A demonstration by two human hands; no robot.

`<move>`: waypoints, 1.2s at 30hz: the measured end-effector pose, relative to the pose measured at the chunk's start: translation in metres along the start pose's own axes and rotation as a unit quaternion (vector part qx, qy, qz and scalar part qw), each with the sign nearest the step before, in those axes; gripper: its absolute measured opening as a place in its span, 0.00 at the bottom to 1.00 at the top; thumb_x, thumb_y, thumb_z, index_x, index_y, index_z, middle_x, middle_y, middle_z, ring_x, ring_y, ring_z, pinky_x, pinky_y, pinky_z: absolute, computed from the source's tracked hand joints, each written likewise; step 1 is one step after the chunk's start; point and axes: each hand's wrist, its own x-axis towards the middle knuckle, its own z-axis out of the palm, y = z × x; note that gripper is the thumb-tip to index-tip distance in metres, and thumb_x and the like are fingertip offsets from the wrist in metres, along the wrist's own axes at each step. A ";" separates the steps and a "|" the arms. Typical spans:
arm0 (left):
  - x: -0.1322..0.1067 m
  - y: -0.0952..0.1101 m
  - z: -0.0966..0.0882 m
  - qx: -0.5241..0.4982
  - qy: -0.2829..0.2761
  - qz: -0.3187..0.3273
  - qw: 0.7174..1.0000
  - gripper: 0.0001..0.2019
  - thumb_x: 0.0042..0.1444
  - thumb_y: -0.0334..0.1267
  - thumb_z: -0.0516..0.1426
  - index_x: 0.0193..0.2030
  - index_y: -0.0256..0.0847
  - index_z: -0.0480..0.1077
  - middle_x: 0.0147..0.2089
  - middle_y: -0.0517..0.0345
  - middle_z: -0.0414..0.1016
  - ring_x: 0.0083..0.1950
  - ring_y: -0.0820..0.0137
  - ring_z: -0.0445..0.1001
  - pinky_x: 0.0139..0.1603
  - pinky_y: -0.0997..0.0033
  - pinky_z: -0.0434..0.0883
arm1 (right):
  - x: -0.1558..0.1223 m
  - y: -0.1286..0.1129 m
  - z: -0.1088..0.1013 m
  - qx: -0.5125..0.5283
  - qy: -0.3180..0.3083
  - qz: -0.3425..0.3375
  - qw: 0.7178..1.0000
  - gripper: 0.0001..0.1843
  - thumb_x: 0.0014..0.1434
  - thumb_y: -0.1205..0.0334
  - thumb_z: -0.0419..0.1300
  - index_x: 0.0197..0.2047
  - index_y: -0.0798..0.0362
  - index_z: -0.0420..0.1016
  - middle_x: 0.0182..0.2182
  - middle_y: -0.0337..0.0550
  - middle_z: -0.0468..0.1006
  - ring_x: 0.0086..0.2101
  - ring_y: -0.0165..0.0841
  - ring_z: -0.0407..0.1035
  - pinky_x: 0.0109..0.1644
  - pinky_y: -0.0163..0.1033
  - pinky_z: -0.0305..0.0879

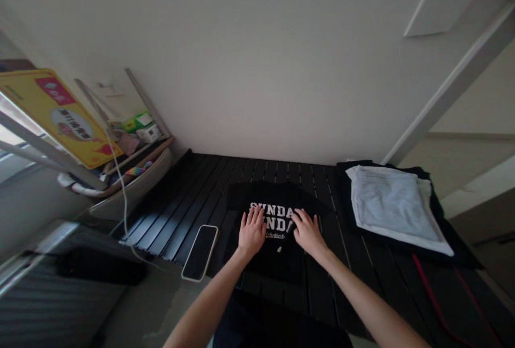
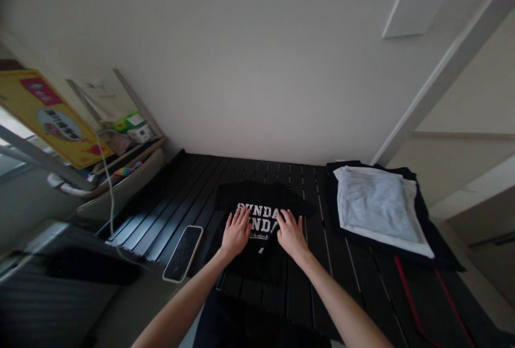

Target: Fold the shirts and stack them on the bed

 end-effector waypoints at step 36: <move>-0.002 0.007 -0.012 -0.048 -0.014 -0.033 0.998 0.25 0.64 0.40 0.45 0.68 0.45 0.54 0.72 0.57 0.51 0.72 0.64 0.46 0.71 0.52 0.47 | -0.035 -0.056 -0.070 0.009 -0.049 -0.057 0.997 0.12 0.62 0.63 0.50 0.42 0.53 0.74 0.44 0.52 0.76 0.43 0.41 0.72 0.46 0.43 0.67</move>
